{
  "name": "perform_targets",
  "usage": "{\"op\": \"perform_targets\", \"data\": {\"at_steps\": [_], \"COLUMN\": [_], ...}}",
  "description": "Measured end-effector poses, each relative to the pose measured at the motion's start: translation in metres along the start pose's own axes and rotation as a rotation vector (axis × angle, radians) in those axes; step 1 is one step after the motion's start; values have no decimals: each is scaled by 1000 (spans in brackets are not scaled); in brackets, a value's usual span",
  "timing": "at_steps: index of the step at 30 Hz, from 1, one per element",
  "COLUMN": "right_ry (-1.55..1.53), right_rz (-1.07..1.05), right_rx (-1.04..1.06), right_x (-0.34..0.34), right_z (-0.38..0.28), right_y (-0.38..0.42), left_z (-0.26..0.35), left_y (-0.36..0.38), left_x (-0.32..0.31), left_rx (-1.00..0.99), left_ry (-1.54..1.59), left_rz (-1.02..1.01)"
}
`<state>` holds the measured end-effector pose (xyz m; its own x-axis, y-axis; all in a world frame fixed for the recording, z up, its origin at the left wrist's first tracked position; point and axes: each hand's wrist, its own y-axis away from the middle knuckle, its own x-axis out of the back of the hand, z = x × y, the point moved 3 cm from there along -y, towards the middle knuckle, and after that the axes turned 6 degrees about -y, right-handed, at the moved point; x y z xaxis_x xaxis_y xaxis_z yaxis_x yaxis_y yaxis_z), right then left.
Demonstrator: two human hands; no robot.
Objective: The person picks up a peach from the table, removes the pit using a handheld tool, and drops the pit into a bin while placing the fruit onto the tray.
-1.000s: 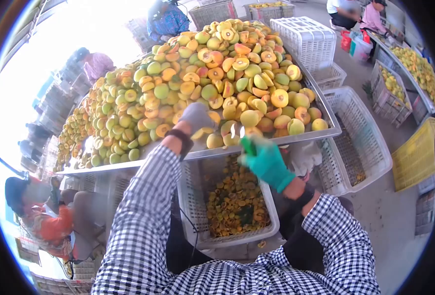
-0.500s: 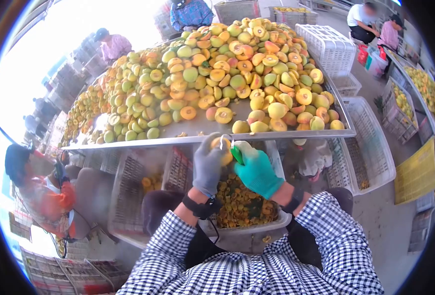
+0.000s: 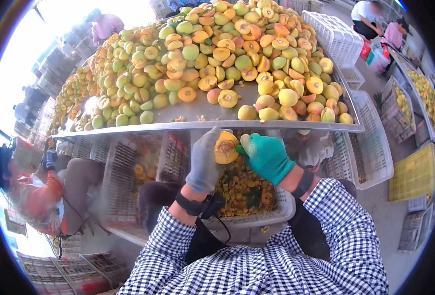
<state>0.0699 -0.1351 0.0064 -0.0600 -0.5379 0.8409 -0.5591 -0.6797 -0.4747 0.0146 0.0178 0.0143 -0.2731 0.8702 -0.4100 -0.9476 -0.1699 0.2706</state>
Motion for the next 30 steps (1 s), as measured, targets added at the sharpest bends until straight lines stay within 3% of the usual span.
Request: {"op": "perform_targets", "data": {"at_steps": [2, 8, 11, 14, 17, 20, 23, 28, 30], "right_ry": [-33, -443, -709, -562, -597, -1330, -1755, -2172, -2071], "right_rz": [-8, -73, -18, -143, -161, -118, -765, -979, -976], "right_rx": [11, -227, -279, -300, -340, -519, -976, -897, -864], "right_x": [-10, -47, -52, -27, -41, -61, -18, -10, -18], "right_z": [3, -6, -17, -9, -18, -29, -40, -36, -29], "right_y": [2, 10, 7, -1, 6, 23, 21, 28, 32], "left_z": [-1, -11, -14, 5, -4, -11, -6, -2, -7], "left_y": [1, -8, -7, -9, -21, -15, -10, -9, -11], "left_x": [3, 6, -1, 1, 6, 2, -5, -9, -9], "left_rx": [20, -457, -484, -240, -181, -258, -228, -107, -59], "left_ry": [-133, -328, -167, -50, -274, -291, -315, -319, -294], "left_rz": [62, 239, 373, -26, 125, 128, 45, -165, -200]}}
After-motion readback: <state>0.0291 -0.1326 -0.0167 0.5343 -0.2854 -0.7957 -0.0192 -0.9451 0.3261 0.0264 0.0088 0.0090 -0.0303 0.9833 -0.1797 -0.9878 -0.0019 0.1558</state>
